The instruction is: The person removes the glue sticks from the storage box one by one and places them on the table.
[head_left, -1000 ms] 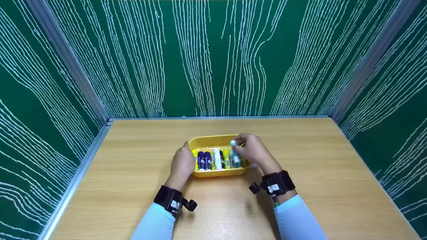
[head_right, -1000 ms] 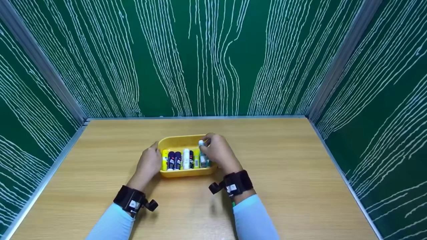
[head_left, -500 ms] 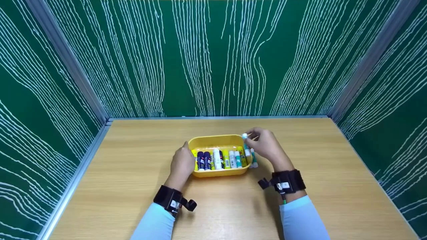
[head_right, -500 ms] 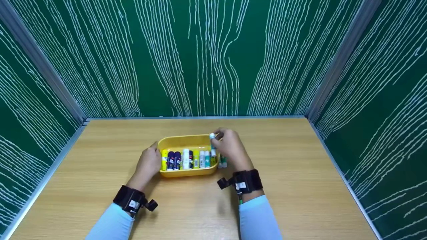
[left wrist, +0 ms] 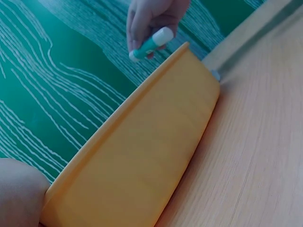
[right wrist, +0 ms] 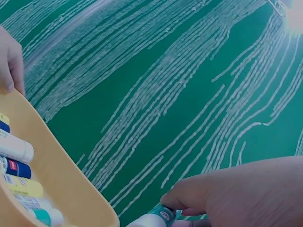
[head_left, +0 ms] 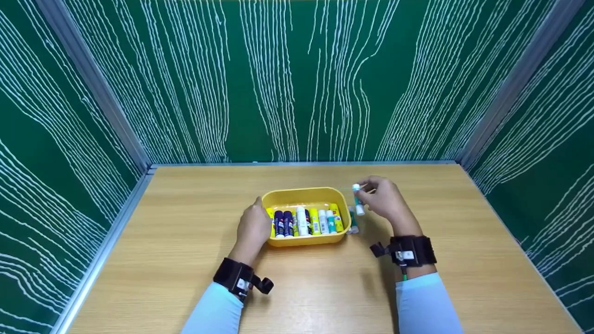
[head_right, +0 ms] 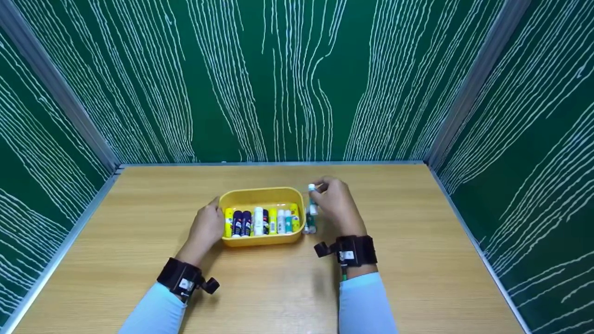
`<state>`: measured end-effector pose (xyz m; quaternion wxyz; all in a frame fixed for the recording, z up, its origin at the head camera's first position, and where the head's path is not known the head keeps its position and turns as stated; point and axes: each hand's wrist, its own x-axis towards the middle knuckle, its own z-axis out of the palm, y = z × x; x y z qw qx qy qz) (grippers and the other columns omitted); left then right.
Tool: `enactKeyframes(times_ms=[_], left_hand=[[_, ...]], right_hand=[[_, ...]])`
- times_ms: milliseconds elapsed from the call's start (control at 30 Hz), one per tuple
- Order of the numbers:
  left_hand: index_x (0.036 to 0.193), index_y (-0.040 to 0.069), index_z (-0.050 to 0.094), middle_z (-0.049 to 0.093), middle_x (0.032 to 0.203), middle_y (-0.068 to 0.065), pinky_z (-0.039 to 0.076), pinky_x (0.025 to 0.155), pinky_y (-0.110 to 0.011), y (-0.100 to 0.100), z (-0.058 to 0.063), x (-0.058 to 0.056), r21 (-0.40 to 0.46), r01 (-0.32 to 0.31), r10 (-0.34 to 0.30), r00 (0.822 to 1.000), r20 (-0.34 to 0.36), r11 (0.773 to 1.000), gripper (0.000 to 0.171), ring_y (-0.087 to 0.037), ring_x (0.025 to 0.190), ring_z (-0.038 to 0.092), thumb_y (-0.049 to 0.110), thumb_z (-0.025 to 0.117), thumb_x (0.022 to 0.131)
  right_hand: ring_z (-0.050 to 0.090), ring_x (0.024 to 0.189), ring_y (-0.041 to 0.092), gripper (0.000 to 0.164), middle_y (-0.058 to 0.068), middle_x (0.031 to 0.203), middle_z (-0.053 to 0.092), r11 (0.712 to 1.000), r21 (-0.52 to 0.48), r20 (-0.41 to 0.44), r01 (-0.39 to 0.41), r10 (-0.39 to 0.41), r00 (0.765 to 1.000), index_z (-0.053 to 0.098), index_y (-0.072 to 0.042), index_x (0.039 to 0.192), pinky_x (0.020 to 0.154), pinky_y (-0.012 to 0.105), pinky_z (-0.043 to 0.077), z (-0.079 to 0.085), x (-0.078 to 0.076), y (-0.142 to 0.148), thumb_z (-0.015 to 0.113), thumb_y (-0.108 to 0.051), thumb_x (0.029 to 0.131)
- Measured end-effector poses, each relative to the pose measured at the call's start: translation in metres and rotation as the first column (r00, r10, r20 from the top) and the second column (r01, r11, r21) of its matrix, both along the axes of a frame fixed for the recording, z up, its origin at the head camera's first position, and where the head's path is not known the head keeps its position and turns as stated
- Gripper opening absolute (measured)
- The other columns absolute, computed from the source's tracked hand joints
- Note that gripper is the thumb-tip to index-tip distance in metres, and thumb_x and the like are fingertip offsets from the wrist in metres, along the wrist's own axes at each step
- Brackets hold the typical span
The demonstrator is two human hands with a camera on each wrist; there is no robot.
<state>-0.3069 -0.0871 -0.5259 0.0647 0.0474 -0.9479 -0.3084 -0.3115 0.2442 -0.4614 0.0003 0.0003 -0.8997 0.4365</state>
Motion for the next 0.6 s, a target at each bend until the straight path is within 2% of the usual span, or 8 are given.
enactKeyframes(times_ms=[200,400,600], left_hand=[[0.136,0.009,0.031,0.055,0.116,-0.014,0.051,0.072,-0.038,0.000,-0.001,0.001,-0.008,-0.004,0.004,1.000,-0.014,1.000,0.045,-0.026,0.094,0.058,0.018,0.027,0.093],[0.134,0.007,0.035,0.056,0.113,-0.015,0.050,0.073,-0.039,-0.001,-0.001,0.000,-0.027,0.001,-0.002,0.999,-0.040,1.000,0.043,-0.026,0.094,0.058,0.018,0.026,0.093],[0.136,0.007,0.033,0.056,0.114,-0.015,0.050,0.075,-0.039,0.000,0.000,-0.001,-0.030,0.001,-0.002,1.000,-0.023,1.000,0.044,-0.025,0.095,0.058,0.017,0.027,0.093]], right_hand=[[0.056,0.081,0.024,0.030,0.005,0.095,0.055,0.999,-0.034,0.053,0.032,-0.031,0.998,0.057,-0.019,0.107,0.066,0.037,0.051,-0.005,-0.002,0.015,0.062,-0.031,0.081],[0.058,0.077,0.025,0.033,0.009,0.094,0.057,0.998,-0.049,0.080,0.034,-0.030,0.996,0.057,-0.014,0.107,0.064,0.035,0.052,-0.014,-0.003,0.029,0.063,-0.030,0.080],[0.058,0.082,0.031,0.031,0.009,0.093,0.058,0.998,-0.041,0.157,0.054,-0.047,0.987,0.056,-0.015,0.107,0.067,0.039,0.051,-0.026,-0.006,0.039,0.063,-0.029,0.080]])
